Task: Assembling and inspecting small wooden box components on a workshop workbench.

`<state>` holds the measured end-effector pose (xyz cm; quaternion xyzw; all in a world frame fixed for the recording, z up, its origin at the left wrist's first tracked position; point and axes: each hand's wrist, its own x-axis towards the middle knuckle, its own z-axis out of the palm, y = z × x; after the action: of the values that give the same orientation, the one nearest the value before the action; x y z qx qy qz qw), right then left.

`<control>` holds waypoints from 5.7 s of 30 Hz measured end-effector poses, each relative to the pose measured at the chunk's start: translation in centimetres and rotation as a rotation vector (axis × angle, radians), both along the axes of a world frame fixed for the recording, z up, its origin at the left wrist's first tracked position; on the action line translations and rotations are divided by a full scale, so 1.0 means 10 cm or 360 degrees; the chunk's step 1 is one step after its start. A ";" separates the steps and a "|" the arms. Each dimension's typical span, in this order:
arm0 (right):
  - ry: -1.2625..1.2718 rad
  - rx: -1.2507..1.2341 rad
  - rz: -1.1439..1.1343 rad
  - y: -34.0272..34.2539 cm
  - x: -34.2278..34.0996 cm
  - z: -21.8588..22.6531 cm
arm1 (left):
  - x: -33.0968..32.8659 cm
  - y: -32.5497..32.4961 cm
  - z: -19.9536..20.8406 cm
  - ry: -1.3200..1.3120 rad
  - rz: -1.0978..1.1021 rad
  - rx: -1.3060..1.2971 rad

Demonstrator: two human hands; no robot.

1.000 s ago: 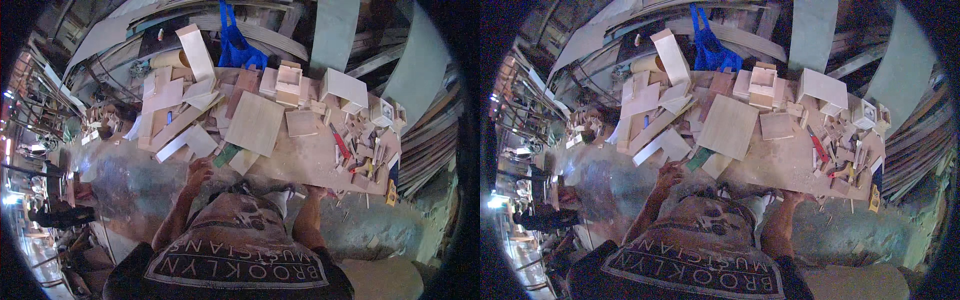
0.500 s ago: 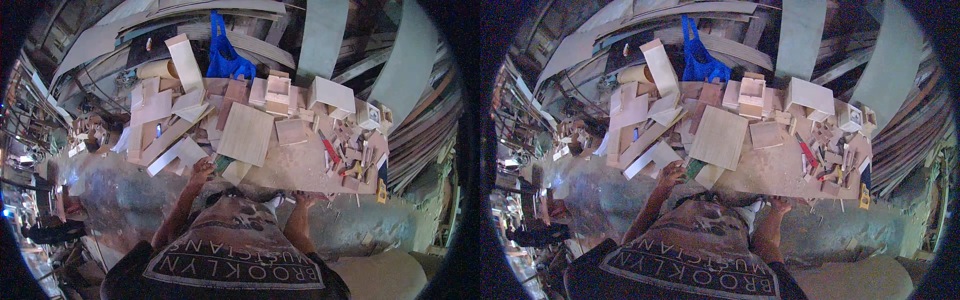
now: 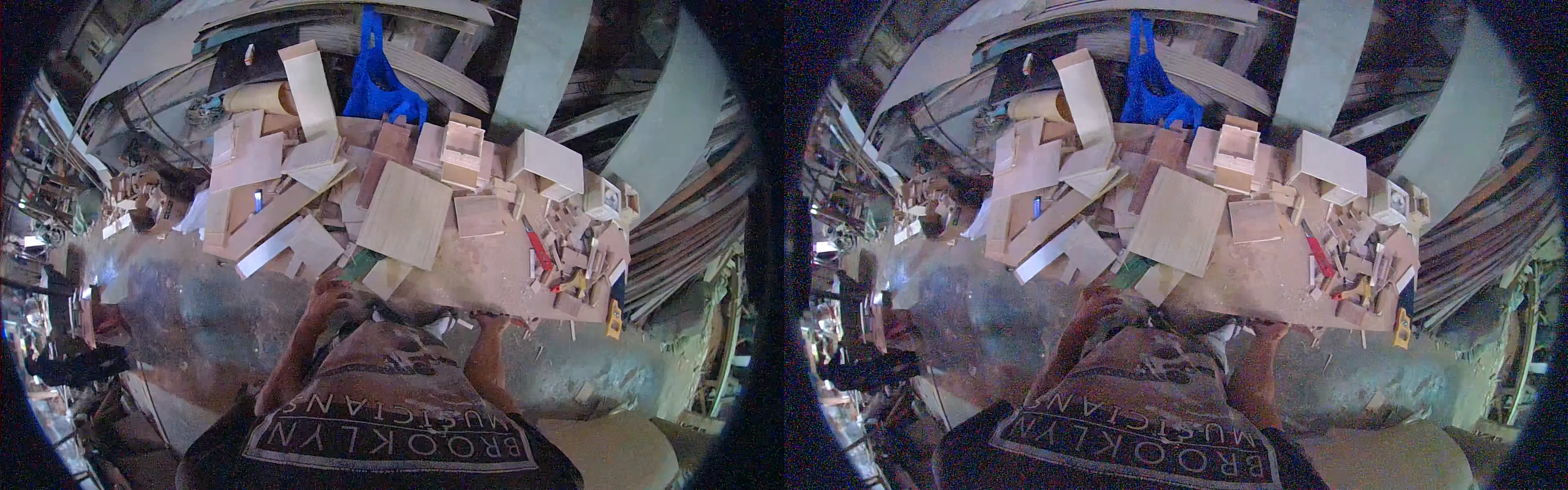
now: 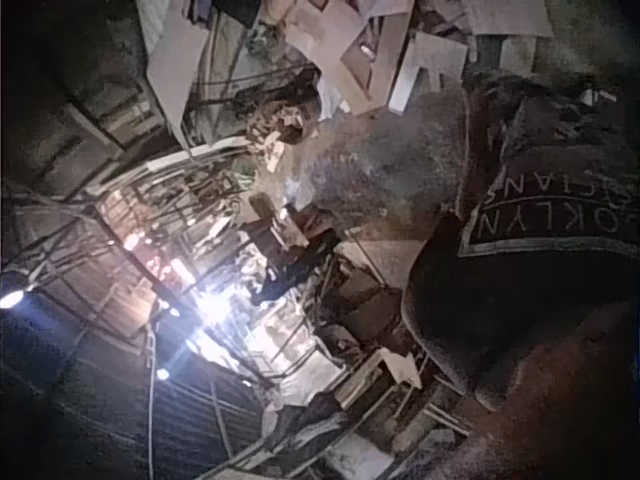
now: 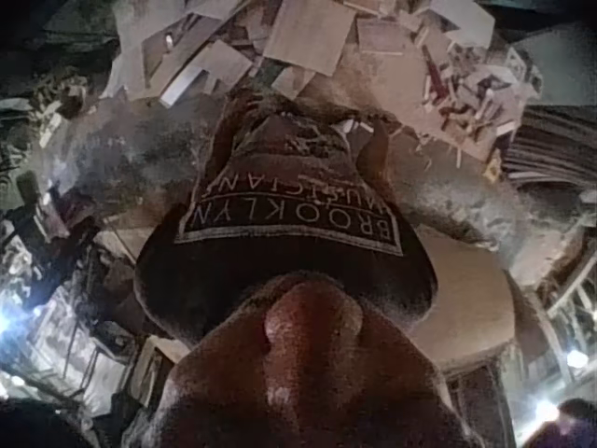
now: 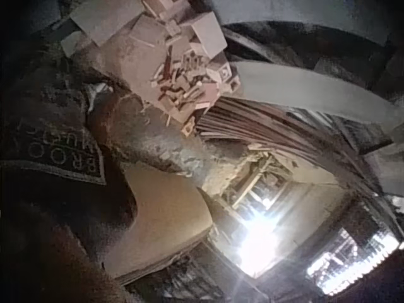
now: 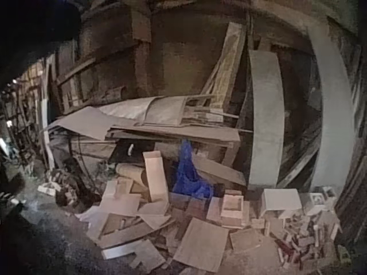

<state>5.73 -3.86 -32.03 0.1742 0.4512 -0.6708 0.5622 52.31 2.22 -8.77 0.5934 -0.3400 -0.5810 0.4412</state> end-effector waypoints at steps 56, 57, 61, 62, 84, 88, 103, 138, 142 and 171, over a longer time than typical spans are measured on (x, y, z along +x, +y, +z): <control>0.0898 0.0281 0.0559 0.53 -0.21 1.86 | -0.12 -0.35 -0.15 -0.0145 -0.0012 -0.0144; 0.0912 0.0281 0.0579 0.49 -0.18 1.91 | -0.10 -0.47 -0.34 -0.0507 0.0011 -0.0037; 0.1189 0.0193 0.0760 0.16 -0.25 1.93 | -0.14 -0.92 -0.82 -0.1697 0.0407 -0.0682; 0.1267 0.0097 0.0912 -0.01 -0.21 1.92 | -0.07 -0.98 -0.99 -0.1728 0.0487 -0.0651; 0.1822 -0.0748 0.1353 -1.63 0.27 1.92 | -1.67 -1.28 -0.41 -0.0913 0.0183 -0.0222; 0.1811 -0.0371 0.1923 -1.75 -0.06 2.03 | -1.10 -1.77 -0.82 -0.1399 0.0200 -0.0451; 0.1401 -0.0763 0.1523 -2.67 0.40 2.02 | -1.24 -3.99 -0.42 0.0107 0.0402 -0.0299; 0.0814 -0.0392 0.1317 -1.01 0.92 2.78 | -1.54 -2.28 0.17 0.0898 -0.0625 0.0668; 0.0649 -0.0372 0.1116 -1.24 1.02 2.70 | -1.46 -2.60 0.37 0.0730 -0.0578 0.0525; 0.2386 -0.0115 0.1207 -1.56 0.24 1.42 | -2.07 -2.50 -0.56 -0.0980 -0.0427 -0.0407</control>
<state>8.18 -19.49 -17.78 -0.4991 0.7114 -0.3885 0.3063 31.57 -22.79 -14.35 0.6307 -0.6019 -0.3805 0.3085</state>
